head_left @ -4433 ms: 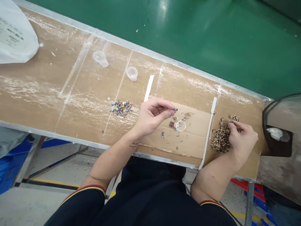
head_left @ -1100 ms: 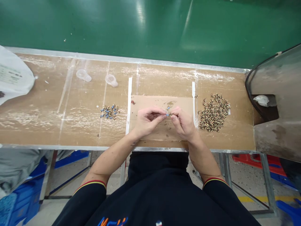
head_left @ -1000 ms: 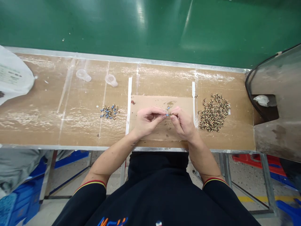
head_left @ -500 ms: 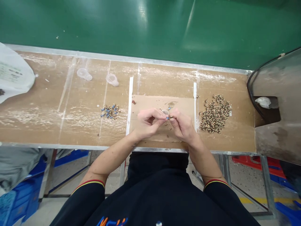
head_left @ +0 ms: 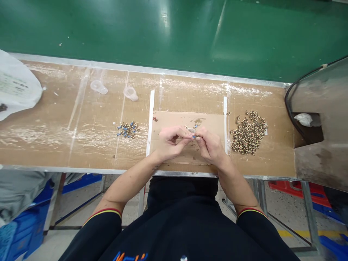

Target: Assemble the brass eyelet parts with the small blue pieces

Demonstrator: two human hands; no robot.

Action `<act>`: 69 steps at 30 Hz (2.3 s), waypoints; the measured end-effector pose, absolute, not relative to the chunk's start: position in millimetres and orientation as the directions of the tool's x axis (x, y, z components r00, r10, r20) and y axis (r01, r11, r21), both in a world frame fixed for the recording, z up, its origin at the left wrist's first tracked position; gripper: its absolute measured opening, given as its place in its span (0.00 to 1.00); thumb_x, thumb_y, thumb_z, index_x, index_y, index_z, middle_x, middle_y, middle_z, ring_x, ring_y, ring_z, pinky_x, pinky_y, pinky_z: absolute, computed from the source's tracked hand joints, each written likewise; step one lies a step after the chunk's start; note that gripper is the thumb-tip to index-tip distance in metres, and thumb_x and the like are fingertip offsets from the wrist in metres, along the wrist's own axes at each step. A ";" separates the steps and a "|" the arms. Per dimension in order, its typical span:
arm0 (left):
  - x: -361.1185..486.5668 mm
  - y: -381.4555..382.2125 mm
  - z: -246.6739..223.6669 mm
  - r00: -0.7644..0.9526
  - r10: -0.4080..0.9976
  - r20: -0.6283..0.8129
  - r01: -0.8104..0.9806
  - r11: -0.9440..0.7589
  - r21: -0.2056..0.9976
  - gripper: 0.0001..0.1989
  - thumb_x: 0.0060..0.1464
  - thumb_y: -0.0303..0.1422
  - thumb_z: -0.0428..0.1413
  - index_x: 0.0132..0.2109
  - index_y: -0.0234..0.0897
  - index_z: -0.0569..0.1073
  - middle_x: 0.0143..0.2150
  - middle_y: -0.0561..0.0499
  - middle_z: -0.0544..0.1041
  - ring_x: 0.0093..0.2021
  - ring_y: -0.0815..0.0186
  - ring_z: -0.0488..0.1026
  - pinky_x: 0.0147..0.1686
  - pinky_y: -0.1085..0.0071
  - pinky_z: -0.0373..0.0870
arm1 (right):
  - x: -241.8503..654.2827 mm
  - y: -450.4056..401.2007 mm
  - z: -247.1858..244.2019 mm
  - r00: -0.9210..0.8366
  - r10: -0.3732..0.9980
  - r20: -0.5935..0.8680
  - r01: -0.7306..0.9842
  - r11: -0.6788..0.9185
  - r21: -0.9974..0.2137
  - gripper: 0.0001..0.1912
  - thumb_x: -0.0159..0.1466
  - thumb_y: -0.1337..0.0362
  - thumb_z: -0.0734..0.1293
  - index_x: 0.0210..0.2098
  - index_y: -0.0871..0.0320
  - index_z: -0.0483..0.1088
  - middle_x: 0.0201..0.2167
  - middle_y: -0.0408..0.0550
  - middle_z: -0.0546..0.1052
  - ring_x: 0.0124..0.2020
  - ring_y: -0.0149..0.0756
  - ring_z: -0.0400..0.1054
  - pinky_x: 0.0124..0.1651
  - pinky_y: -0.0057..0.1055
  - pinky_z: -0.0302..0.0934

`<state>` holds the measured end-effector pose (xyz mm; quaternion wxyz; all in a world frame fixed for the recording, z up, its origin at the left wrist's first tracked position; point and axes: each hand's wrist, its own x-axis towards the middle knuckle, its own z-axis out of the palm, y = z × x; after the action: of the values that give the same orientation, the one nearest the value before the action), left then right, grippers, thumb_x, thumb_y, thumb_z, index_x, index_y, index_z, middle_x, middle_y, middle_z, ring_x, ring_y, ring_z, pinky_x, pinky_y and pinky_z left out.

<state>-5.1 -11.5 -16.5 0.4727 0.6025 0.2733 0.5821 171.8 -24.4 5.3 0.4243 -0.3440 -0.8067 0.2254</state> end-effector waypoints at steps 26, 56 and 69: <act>-7.6 -10.0 -9.6 0.208 0.775 0.596 -0.019 -0.606 0.795 0.03 0.61 0.29 0.64 0.43 0.37 0.81 0.37 0.47 0.86 0.36 0.67 0.84 0.38 0.74 0.82 | 175.1 -22.8 2.1 -0.163 0.700 0.695 0.402 0.691 -0.601 0.05 0.69 0.64 0.71 0.44 0.49 0.78 0.32 0.42 0.77 0.32 0.32 0.71 0.32 0.32 0.68; -78.6 -20.7 -6.4 0.172 0.810 0.560 0.416 -0.575 0.704 0.03 0.63 0.32 0.63 0.39 0.40 0.82 0.35 0.52 0.85 0.33 0.67 0.82 0.34 0.72 0.78 | 199.0 -15.1 -0.1 -0.139 0.703 0.697 0.473 0.666 -0.577 0.17 0.74 0.55 0.63 0.57 0.48 0.76 0.38 0.49 0.77 0.36 0.37 0.73 0.34 0.34 0.69; -141.4 -38.2 -17.6 0.057 0.761 0.646 0.742 -0.465 0.483 0.07 0.65 0.31 0.59 0.49 0.44 0.79 0.37 0.52 0.79 0.31 0.66 0.73 0.29 0.66 0.70 | 206.6 -10.1 1.4 -0.171 0.739 0.652 0.589 0.607 -0.534 0.08 0.70 0.62 0.69 0.34 0.54 0.77 0.28 0.44 0.76 0.27 0.34 0.69 0.29 0.33 0.63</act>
<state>-141.4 -38.2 -17.6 0.0108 0.7269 0.5169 0.4521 206.6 -10.1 1.4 0.4737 -0.4362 -0.7610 0.0795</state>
